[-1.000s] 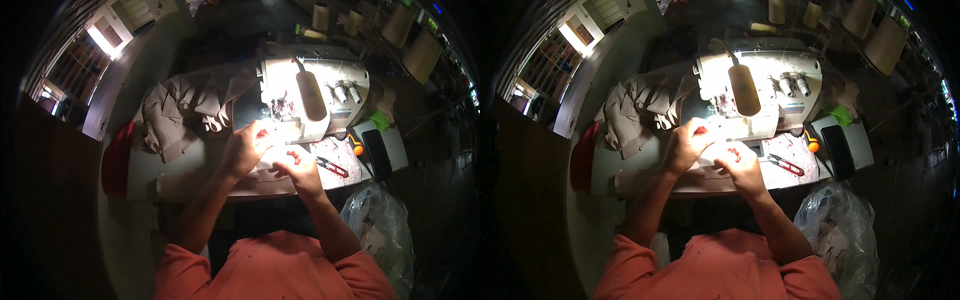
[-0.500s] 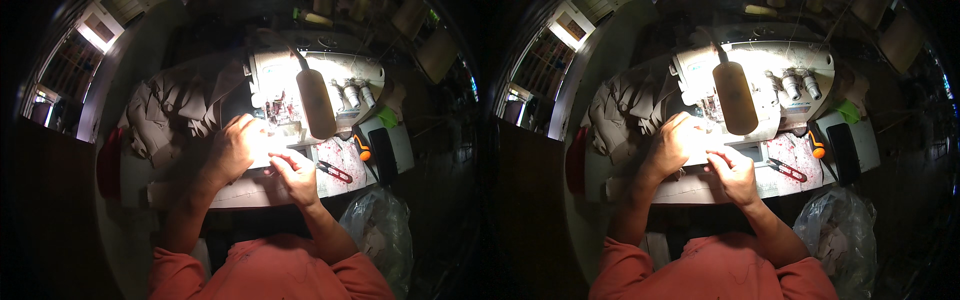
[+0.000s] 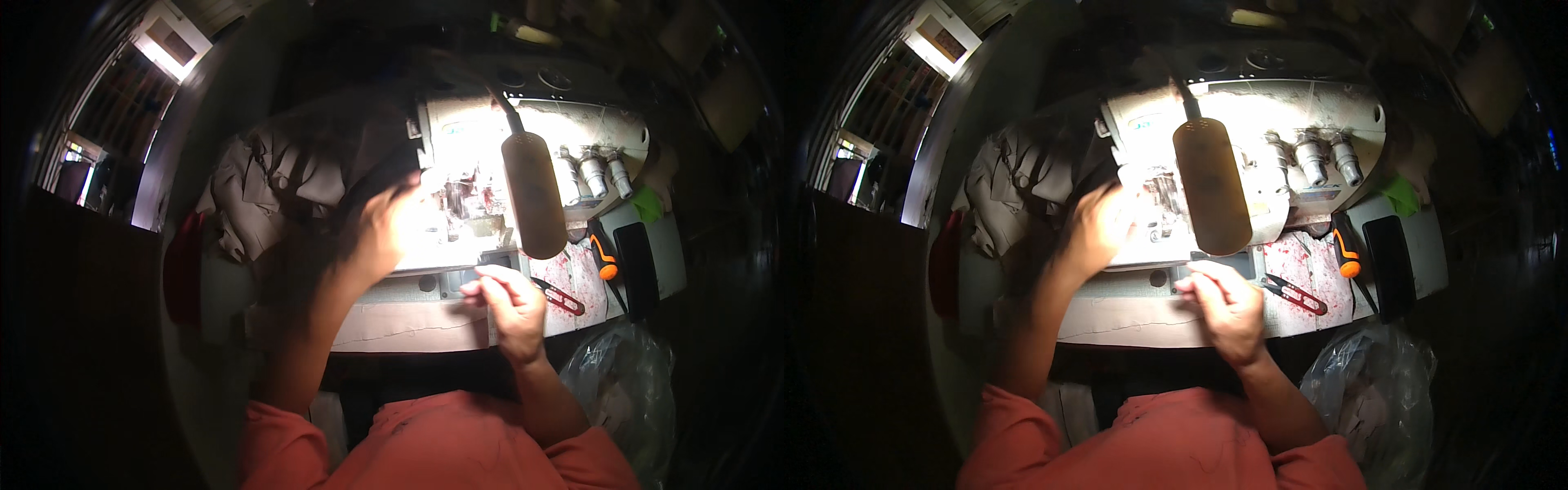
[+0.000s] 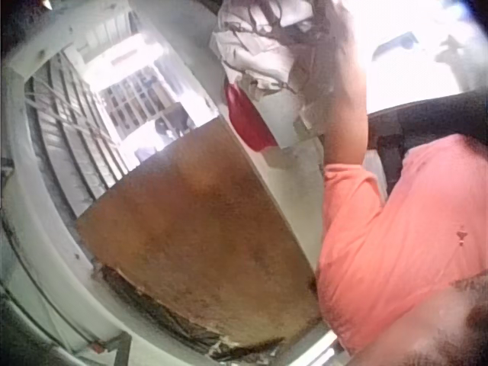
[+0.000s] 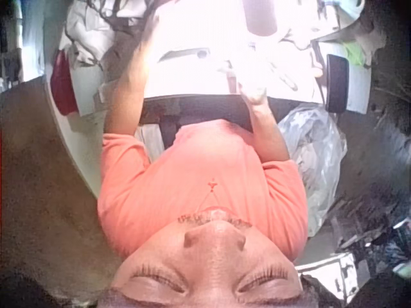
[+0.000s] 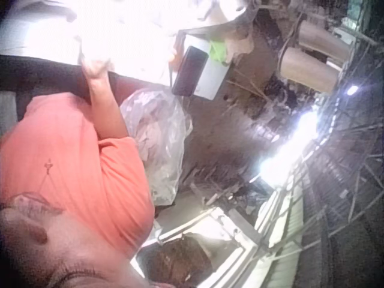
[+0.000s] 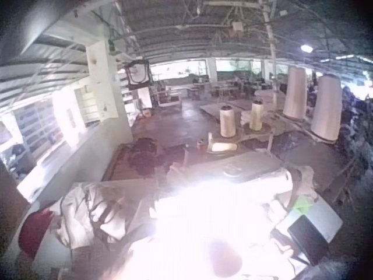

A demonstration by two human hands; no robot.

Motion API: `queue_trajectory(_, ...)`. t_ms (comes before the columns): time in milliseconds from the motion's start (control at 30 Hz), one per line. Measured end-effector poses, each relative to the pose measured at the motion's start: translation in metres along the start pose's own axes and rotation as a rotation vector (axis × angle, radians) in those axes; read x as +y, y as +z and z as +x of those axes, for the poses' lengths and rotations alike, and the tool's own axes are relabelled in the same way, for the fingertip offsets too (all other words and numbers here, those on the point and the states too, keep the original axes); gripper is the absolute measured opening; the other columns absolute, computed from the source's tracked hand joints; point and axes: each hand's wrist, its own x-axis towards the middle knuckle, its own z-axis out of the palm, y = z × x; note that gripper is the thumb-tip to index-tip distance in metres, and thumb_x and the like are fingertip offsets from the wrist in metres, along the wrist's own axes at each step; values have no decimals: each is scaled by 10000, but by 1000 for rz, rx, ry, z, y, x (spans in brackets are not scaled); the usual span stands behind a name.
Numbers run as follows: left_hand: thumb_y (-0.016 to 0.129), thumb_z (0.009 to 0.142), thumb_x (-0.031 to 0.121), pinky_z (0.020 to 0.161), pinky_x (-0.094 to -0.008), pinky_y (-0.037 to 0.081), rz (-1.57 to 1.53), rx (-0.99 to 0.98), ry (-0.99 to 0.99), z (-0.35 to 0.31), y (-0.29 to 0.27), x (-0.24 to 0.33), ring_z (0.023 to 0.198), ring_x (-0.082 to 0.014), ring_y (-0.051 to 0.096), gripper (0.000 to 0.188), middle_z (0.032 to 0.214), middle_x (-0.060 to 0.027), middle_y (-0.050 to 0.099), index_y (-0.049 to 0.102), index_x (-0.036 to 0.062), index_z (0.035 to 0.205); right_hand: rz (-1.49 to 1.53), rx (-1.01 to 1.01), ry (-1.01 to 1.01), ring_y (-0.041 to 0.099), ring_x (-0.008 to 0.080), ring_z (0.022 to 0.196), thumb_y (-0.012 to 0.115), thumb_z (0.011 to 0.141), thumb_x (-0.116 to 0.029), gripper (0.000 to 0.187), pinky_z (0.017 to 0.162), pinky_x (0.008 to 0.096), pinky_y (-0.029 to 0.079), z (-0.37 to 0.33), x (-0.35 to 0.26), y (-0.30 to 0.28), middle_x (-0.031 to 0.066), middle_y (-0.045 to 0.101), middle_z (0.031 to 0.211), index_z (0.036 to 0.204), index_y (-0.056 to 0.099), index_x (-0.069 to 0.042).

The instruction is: The person repeatedly folds small rectangular pieces of light-colored fabric by hand. They pick up each piece, fold it in half, and place it on a growing stack to the left of the sewing machine. The process is continuous and repetitive throughout the clip.

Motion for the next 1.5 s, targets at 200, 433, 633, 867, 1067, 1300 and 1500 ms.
queue_trajectory(200, 496, 754, 197, 829, -389, 403, 269, 336, 141, 39, 25, -66, 924, -270, 524, 390, 1063, -161, 504, 446, 44, 1110, -470, 42, -163, 560, 159, 680, 504, 780, -10, 136, 640, 247, 447, -16, 7, -31, 104, 595, 777, 904, 552, 15)
queue_trajectory(433, 484, 796, 113, 796, -286, 416, 240, 67, -248, 12, -57, -33, 908, -181, 544, 293, 1052, -121, 540, 501, 21, 1073, -1200, -415, -514, 392, 363, 1035, 594, 703, -221, 271, 864, 500, 286, -17, 9, 29, 128, 480, 1061, 942, 563, -98)
queue_trajectory(633, 469, 834, 148, 700, -244, 416, -290, 98, -536, -115, -95, 16, 773, -113, 546, 188, 853, -74, 599, 561, 17, 933, -1232, -290, -569, 429, 321, 1007, 542, 738, -173, 144, 861, 517, 273, -9, 34, 25, 61, 561, 937, 855, 591, -103)
queue_trajectory(867, 587, 644, 6, 886, -374, 345, 227, 133, -342, -174, -55, 32, 1045, -284, 440, 268, 1082, -87, 507, 575, 55, 907, -601, -254, -408, 559, 223, 665, 505, 771, -8, 49, 579, 274, 423, -22, -17, 48, 105, 579, 721, 813, 528, -17)
queue_trajectory(1067, 562, 653, -42, 647, -339, 429, -368, 153, -529, -133, -66, 75, 725, -266, 530, 229, 784, -128, 531, 554, 2, 878, -452, -290, -15, 544, 105, 623, 524, 801, -66, 209, 599, 224, 425, -44, -39, 24, 54, 572, 657, 1006, 509, -30)
queue_trajectory(1300, 582, 731, 148, 741, -312, 411, -334, 88, -192, -97, -27, 59, 784, -232, 522, 225, 823, -103, 551, 551, 44, 929, -204, -130, 40, 543, 100, 552, 431, 822, -75, 136, 502, 214, 466, -40, -21, -19, 68, 561, 675, 853, 533, 11)
queue_trajectory(1500, 541, 762, 168, 644, -358, 398, -1, 159, -305, -107, 23, 40, 677, -270, 502, 105, 706, -86, 524, 549, 69, 728, -296, -99, 77, 543, 105, 526, 471, 834, -181, 198, 474, 215, 469, -47, -37, -30, 71, 548, 619, 827, 520, 11)
